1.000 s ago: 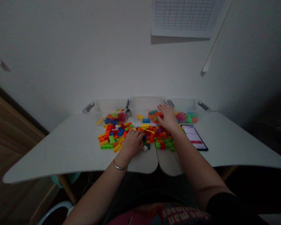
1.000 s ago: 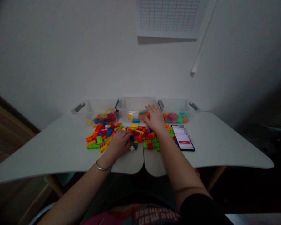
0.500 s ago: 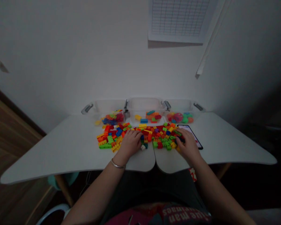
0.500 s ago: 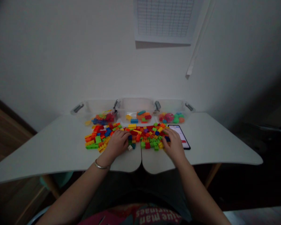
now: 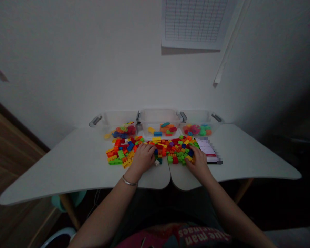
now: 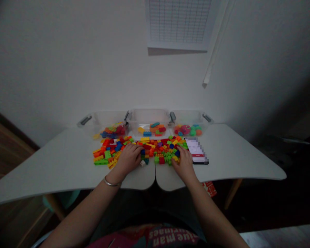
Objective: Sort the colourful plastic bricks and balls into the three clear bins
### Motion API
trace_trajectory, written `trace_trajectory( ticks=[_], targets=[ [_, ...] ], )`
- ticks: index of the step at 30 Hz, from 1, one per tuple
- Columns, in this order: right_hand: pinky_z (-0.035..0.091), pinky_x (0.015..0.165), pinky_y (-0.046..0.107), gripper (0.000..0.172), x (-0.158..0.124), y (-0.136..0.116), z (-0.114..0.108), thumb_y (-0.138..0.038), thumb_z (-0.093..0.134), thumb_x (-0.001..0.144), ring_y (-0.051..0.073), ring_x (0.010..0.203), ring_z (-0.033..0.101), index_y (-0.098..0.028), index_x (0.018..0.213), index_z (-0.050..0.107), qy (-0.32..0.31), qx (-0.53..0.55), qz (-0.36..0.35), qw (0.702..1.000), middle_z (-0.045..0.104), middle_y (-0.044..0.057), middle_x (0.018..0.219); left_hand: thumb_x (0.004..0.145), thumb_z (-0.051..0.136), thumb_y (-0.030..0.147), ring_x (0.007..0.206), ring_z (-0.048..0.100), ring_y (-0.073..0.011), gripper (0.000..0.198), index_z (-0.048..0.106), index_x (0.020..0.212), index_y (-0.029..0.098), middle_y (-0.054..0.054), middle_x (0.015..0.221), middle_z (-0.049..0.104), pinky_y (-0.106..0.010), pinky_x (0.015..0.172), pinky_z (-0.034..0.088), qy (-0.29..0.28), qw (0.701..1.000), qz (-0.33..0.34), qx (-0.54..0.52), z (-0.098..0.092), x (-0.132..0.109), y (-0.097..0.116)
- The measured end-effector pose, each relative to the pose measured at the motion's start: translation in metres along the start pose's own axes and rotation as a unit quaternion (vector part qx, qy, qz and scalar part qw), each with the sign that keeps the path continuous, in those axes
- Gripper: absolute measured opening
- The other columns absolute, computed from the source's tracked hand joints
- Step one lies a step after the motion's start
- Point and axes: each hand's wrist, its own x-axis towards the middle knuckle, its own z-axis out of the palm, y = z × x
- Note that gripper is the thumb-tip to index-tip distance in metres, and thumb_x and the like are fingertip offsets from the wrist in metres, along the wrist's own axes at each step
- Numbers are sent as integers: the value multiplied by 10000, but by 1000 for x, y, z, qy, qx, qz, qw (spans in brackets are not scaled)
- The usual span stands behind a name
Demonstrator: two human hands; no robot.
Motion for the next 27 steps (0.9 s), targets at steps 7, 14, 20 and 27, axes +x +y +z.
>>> trace_trajectory(
  ticks=[7, 14, 20, 27],
  targets=[
    [400, 1057, 548, 504, 16, -3, 14, -380, 563, 826, 326, 1218, 528, -146, 1272, 545, -3, 18, 21, 1000, 599, 182, 1276, 801, 529, 101, 992, 606, -255, 304, 668, 1054, 195, -92, 1038, 698, -468, 1001, 462, -7, 1000, -6, 4, 1, -1, -1],
    [382, 1084, 548, 492, 27, -7, 21, -329, 595, 802, 327, 1262, 476, -153, 1260, 555, 20, 31, 54, 998, 541, 184, 1303, 814, 526, 103, 996, 605, -252, 302, 662, 1071, 185, -86, 1057, 696, -460, 1004, 462, 7, 1000, -2, -3, 3, -2, -2],
    [373, 1092, 560, 462, 19, -6, 14, -392, 528, 872, 323, 1288, 458, -174, 1280, 536, 37, 43, 24, 998, 520, 177, 1326, 817, 533, 110, 1010, 618, -253, 295, 662, 1069, 192, -88, 1087, 696, -479, 1009, 461, 9, 1000, -4, -4, 1, -1, -2],
    [302, 1117, 622, 992, 0, -18, 6, -567, 792, 637, 417, 1441, 263, -233, 1471, 372, -74, -45, -18, 996, 297, 184, 1548, 812, 537, 115, 1049, 619, -261, 297, 663, 1065, 206, -96, 1120, 681, -497, 1016, 456, 12, 1000, -8, -2, 3, -2, -3]
  ],
)
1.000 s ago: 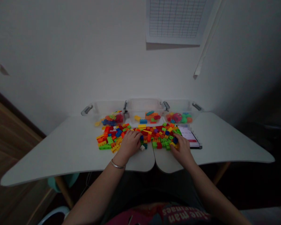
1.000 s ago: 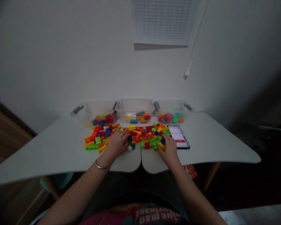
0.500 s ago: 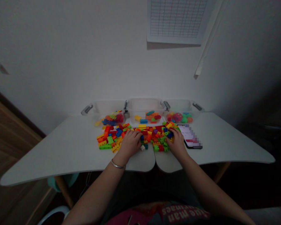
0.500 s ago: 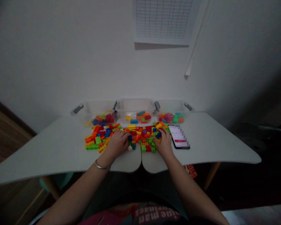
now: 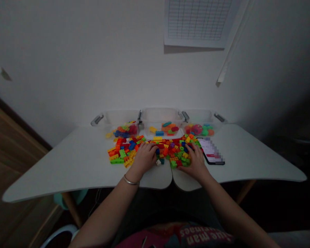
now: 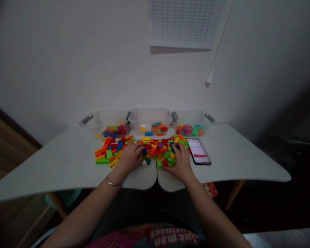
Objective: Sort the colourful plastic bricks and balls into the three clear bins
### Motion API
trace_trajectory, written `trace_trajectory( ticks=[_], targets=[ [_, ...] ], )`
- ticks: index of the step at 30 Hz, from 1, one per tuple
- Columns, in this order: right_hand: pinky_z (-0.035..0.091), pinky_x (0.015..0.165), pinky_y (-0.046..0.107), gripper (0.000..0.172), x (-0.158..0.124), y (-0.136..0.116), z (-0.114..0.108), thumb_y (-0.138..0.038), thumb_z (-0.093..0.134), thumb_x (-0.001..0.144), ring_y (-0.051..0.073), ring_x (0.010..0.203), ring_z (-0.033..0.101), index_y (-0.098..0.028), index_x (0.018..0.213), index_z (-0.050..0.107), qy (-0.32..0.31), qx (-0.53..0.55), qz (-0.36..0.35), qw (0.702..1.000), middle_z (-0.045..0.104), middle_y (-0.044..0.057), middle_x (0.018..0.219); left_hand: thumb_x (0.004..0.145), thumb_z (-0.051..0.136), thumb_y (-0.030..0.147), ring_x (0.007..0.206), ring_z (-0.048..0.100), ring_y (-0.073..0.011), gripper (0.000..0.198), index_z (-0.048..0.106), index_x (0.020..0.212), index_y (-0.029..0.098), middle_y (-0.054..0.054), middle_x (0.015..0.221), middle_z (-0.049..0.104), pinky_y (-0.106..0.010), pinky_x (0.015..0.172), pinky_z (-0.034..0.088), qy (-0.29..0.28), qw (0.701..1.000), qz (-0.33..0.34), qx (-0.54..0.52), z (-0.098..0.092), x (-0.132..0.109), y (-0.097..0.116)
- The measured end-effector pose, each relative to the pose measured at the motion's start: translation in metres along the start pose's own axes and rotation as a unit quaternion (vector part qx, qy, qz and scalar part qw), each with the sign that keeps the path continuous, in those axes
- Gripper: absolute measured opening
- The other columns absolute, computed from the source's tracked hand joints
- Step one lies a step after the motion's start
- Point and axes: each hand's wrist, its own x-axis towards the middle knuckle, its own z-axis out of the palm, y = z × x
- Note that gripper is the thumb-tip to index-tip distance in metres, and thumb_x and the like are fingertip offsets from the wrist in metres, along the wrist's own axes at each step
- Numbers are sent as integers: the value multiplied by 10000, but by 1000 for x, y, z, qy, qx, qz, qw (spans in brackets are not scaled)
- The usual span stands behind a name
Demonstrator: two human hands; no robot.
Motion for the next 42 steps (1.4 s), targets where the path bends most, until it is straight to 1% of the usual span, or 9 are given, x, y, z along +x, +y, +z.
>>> trace_trajectory(
  ticks=[3, 10, 15, 19, 25, 30, 34, 37, 42],
  targets=[
    [269, 1120, 652, 1124, 2, -9, 1, -578, 844, 555, 440, 1455, 225, -252, 1503, 337, -48, -30, 9, 998, 248, 185, 1579, 814, 539, 119, 1058, 616, -262, 289, 665, 1060, 204, -97, 1125, 678, -487, 1019, 457, 4, 1000, -1, 0, 1, -1, 0],
    [256, 1095, 695, 1070, 17, -20, 5, -560, 844, 568, 447, 1442, 252, -260, 1489, 391, -75, -49, 45, 995, 287, 181, 1574, 805, 537, 109, 1067, 615, -267, 319, 670, 1083, 192, -104, 1140, 678, -505, 1027, 456, -1, 1000, -6, -2, 2, 0, -1],
    [296, 1051, 702, 783, 18, -17, 6, -537, 812, 651, 442, 1406, 318, -352, 1365, 549, -59, -40, 21, 997, 353, 128, 1547, 805, 539, 113, 1072, 618, -266, 346, 665, 1116, 199, -104, 1144, 679, -524, 1046, 442, 0, 1000, -9, 1, 0, 2, 0],
    [294, 1046, 706, 618, 20, -19, 9, -545, 780, 696, 431, 1375, 358, -328, 1257, 639, -31, -43, 25, 998, 411, 127, 1509, 809, 539, 114, 1068, 621, -265, 319, 668, 1089, 199, -98, 1136, 684, -522, 1052, 439, 2, 1000, -10, 6, 0, 2, 1],
    [169, 1066, 775, 605, 26, -31, 8, -554, 733, 746, 430, 1388, 346, -294, 1281, 617, -31, -67, 47, 996, 454, 139, 1490, 823, 535, 123, 1078, 622, -269, 315, 661, 1103, 193, -93, 1154, 683, -524, 1063, 432, 8, 1000, -9, 4, 4, 1, -1],
    [204, 1077, 744, 570, 27, -31, 7, -542, 724, 759, 417, 1391, 350, -283, 1258, 627, -28, -57, 45, 997, 480, 135, 1472, 826, 530, 125, 1072, 625, -266, 309, 664, 1094, 204, -90, 1149, 684, -521, 1057, 436, 5, 1000, -10, 4, 3, 2, -1],
    [239, 1067, 733, 640, 27, -28, 9, -567, 732, 738, 424, 1381, 361, -260, 1287, 608, -26, -49, 55, 997, 465, 157, 1481, 829, 529, 123, 1069, 627, -270, 300, 664, 1091, 180, -99, 1149, 687, -521, 1057, 438, 6, 1000, -9, 7, 2, 2, 0],
    [207, 1065, 758, 688, 25, -30, 7, -584, 743, 717, 431, 1385, 353, -264, 1308, 595, -23, -58, 48, 997, 461, 158, 1485, 826, 533, 123, 1068, 628, -269, 299, 665, 1089, 176, -98, 1146, 689, -522, 1062, 435, 8, 1000, -8, 7, 3, 1, -1],
    [143, 1100, 754, 655, 20, -36, 3, -551, 751, 726, 415, 1395, 349, -260, 1295, 606, -8, -76, 4, 997, 487, 142, 1468, 832, 531, 128, 1061, 630, -265, 293, 667, 1084, 189, -90, 1143, 691, -527, 1065, 432, 15, 1000, -12, 6, 5, 0, -2]
  ],
)
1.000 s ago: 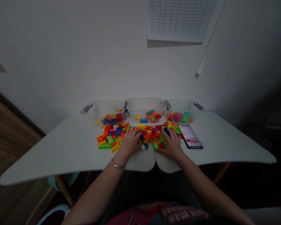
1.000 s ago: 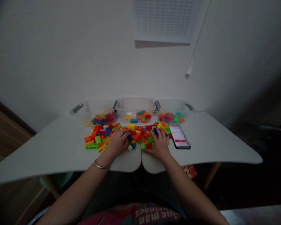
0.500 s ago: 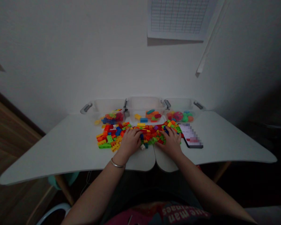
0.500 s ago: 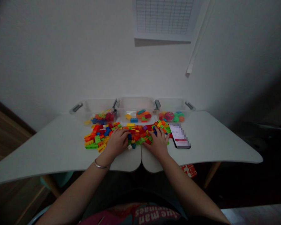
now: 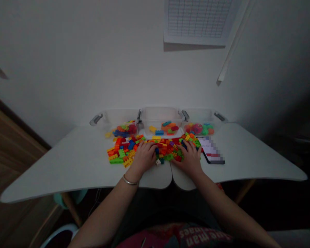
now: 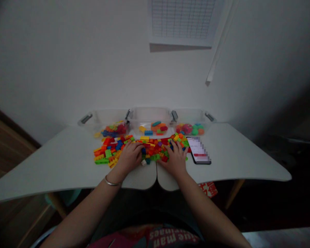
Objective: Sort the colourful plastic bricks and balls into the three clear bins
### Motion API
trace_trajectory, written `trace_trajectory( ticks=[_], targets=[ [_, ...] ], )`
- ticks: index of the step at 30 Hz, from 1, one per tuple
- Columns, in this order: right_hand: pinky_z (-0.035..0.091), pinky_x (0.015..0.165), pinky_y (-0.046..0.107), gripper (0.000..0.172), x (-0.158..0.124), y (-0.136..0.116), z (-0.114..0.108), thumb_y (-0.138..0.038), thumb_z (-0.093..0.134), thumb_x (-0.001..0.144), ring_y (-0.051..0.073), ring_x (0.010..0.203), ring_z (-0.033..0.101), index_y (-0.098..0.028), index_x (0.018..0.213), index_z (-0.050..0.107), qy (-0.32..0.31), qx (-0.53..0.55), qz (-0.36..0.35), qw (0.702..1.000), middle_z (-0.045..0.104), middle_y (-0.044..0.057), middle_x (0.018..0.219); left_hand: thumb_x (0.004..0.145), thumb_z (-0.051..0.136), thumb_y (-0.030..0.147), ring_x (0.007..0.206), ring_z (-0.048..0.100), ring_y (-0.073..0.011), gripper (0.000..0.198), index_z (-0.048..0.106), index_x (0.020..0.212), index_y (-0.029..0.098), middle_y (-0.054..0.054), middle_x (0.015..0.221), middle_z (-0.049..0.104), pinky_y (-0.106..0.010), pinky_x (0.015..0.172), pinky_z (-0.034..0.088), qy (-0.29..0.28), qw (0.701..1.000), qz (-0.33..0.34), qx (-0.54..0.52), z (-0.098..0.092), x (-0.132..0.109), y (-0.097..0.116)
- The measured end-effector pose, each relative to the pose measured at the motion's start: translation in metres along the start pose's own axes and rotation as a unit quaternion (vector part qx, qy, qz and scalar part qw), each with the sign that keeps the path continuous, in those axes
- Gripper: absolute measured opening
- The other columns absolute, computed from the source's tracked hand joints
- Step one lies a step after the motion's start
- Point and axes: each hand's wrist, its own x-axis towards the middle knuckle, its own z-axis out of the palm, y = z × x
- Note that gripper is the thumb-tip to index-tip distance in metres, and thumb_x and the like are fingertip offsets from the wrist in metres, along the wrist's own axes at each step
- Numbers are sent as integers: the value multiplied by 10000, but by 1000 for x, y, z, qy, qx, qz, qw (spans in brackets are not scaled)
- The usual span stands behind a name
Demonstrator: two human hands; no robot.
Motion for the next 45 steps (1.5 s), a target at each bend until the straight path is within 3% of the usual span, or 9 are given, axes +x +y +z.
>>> trace_trajectory(
  ticks=[4, 7, 12, 17, 24, 35, 41, 45],
  targets=[
    [177, 1132, 698, 612, 2, 0, -2, -494, 741, 761, 388, 1387, 376, -260, 1308, 599, 9, 33, -62, 997, 509, 138, 1451, 837, 528, 128, 1074, 626, -263, 298, 666, 1094, 189, -93, 1155, 691, -535, 1077, 423, -6, 1000, -3, -6, -1, 0, 0],
    [242, 1150, 616, 480, 11, -2, -3, -404, 645, 862, 331, 1316, 474, -228, 1306, 596, 8, 82, -98, 992, 577, 127, 1383, 830, 535, 123, 1069, 625, -263, 303, 668, 1095, 188, -93, 1153, 693, -534, 1080, 420, -12, 1000, -7, -7, -2, 1, 0],
    [429, 1029, 466, 389, 35, -18, -3, -294, 623, 882, 284, 1131, 596, -182, 1255, 627, -20, 132, -126, 983, 683, 115, 1223, 826, 541, 119, 1076, 620, -258, 321, 663, 1115, 188, -97, 1152, 684, -527, 1081, 422, -10, 1000, -4, -8, -2, 0, 0],
    [434, 1010, 444, 338, 44, -34, 7, -218, 629, 870, 270, 1109, 609, -189, 1206, 654, -35, 122, -146, 981, 701, 99, 1196, 828, 535, 126, 1062, 624, -259, 318, 665, 1110, 193, -100, 1149, 683, -522, 1078, 423, -10, 1000, 3, 5, -2, 0, -1],
    [449, 972, 443, 248, 43, -35, 17, -167, 611, 866, 268, 1033, 622, -194, 1097, 699, -38, 106, -155, 981, 731, 91, 1078, 823, 540, 129, 1062, 625, -267, 319, 661, 1111, 189, -96, 1150, 689, -532, 1076, 414, -10, 1000, 3, 6, 0, -1, -3],
    [487, 956, 431, 317, 47, -28, 22, -170, 575, 864, 256, 1043, 642, -202, 1165, 669, 10, 188, -105, 976, 722, 102, 1118, 823, 542, 133, 1054, 623, -268, 306, 662, 1099, 186, -96, 1120, 693, -531, 1069, 424, -11, 1000, 2, 3, 1, 0, -2],
    [507, 945, 446, 268, 49, -23, 30, -188, 552, 822, 264, 1012, 651, -178, 1060, 674, 38, 266, -61, 961, 725, 119, 1062, 823, 530, 125, 1055, 625, -264, 310, 659, 1099, 185, -90, 1119, 695, -538, 1083, 411, -16, 1000, -2, -8, 1, -1, -2],
    [521, 931, 437, 234, 53, -21, 24, -222, 544, 815, 255, 991, 661, -201, 1009, 673, 55, 307, -33, 950, 728, 102, 1038, 823, 524, 123, 1056, 623, -259, 316, 657, 1102, 191, -89, 1112, 696, -543, 1094, 398, -20, 1000, -6, -12, -1, -1, -2]
  ],
)
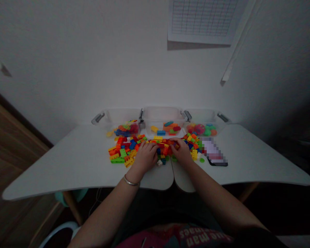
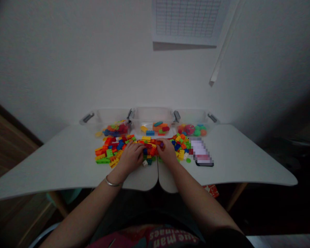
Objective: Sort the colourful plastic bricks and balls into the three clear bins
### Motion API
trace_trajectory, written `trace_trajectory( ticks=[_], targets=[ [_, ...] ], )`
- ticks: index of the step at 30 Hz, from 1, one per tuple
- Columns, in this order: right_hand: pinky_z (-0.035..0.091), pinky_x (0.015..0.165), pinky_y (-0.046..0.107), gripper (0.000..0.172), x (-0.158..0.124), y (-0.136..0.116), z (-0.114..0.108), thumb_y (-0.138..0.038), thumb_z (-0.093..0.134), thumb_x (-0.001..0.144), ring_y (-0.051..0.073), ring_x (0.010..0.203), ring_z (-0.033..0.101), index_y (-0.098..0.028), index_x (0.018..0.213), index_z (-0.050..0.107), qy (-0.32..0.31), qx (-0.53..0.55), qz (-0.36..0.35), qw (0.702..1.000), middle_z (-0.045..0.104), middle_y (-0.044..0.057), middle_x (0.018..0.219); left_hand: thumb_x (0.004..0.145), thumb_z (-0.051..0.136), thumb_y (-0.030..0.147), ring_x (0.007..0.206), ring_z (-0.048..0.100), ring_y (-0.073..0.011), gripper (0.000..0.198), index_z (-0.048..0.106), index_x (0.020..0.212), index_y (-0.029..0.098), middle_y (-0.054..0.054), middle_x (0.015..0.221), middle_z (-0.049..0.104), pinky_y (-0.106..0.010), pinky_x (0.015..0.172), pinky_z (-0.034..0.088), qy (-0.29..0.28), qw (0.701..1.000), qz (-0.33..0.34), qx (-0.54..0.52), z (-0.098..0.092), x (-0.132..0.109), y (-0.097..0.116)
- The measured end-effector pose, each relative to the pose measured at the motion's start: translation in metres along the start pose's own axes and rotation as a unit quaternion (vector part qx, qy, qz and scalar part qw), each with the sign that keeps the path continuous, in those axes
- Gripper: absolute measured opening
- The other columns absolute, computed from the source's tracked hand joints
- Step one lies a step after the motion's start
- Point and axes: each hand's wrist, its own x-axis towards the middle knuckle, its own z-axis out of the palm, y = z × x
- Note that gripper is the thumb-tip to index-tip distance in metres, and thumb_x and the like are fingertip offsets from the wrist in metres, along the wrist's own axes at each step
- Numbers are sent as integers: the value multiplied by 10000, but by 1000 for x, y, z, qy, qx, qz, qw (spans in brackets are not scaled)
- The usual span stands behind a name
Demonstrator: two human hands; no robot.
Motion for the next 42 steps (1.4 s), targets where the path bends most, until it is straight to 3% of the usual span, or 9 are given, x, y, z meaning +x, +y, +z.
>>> trace_trajectory(
  ticks=[3, 6, 9, 13, 18, 28, 31, 36, 42],
  targets=[
    [520, 939, 437, 226, 17, -6, -14, -255, 533, 841, 254, 1019, 653, -205, 1008, 677, 51, 8, -5, 999, 722, 104, 1059, 824, 524, 132, 1043, 623, -258, 310, 658, 1096, 196, -86, 1098, 698, -539, 1088, 399, -9, 1000, -2, 4, -1, 0, 0],
    [499, 978, 449, 208, 48, -11, -31, -250, 528, 858, 255, 1065, 630, -211, 970, 698, 96, -12, -52, 994, 714, 105, 1084, 817, 526, 130, 1040, 622, -253, 319, 657, 1097, 209, -80, 1091, 699, -526, 1082, 403, -16, 1000, -3, 0, -2, 1, -1],
    [514, 965, 429, 226, 80, -11, -42, -235, 530, 871, 241, 1076, 622, -208, 997, 716, 112, -40, -78, 990, 706, 98, 1102, 814, 525, 127, 1034, 620, -252, 320, 655, 1098, 198, -85, 1085, 699, -503, 1055, 430, -23, 1000, -4, -4, -1, 2, -1],
    [523, 958, 420, 280, 111, -3, -40, -167, 501, 874, 239, 1088, 612, -190, 1028, 733, 119, -86, -72, 987, 685, 112, 1140, 814, 519, 124, 1021, 623, -252, 318, 654, 1095, 187, -95, 1075, 699, -468, 1001, 469, -30, 1000, -2, -3, 0, 3, -2],
    [473, 1024, 418, 311, 126, 3, -24, -106, 486, 843, 251, 1065, 619, -147, 983, 761, 106, -125, -44, 985, 693, 139, 1111, 818, 516, 116, 1010, 623, -252, 321, 645, 1108, 164, -99, 1089, 696, -424, 938, 507, -27, 1000, -4, -2, 0, 3, -2],
    [402, 1054, 496, 335, 113, 7, -8, -193, 425, 910, 270, 973, 638, -160, 934, 757, 33, -194, -76, 977, 747, 121, 964, 826, 512, 123, 1023, 632, -249, 329, 630, 1129, 179, -97, 1110, 688, -419, 928, 527, -35, 999, -11, -10, 1, 1, -3],
    [367, 1091, 516, 297, 109, 6, -10, -219, 454, 908, 281, 1045, 610, -183, 946, 746, 41, -197, -103, 974, 743, 100, 977, 828, 513, 122, 1014, 633, -243, 331, 629, 1131, 190, -93, 1109, 687, -417, 917, 532, -30, 999, -11, -11, 2, 1, -3],
    [351, 1109, 523, 262, 97, -12, -19, -250, 516, 888, 303, 1253, 472, -216, 1055, 716, 100, -176, -107, 974, 686, 84, 1169, 838, 514, 125, 1007, 633, -245, 327, 631, 1139, 183, -95, 1106, 688, -415, 913, 533, -27, 1000, -8, -12, 0, 1, -2],
    [380, 1079, 463, 267, 57, -35, -13, -252, 499, 916, 262, 1119, 569, -212, 1077, 709, 31, -131, -117, 984, 707, 87, 1112, 836, 514, 119, 1002, 640, -242, 318, 646, 1119, 180, -106, 1087, 696, -421, 913, 538, -29, 999, -17, -20, -3, 2, 0]
  ],
)
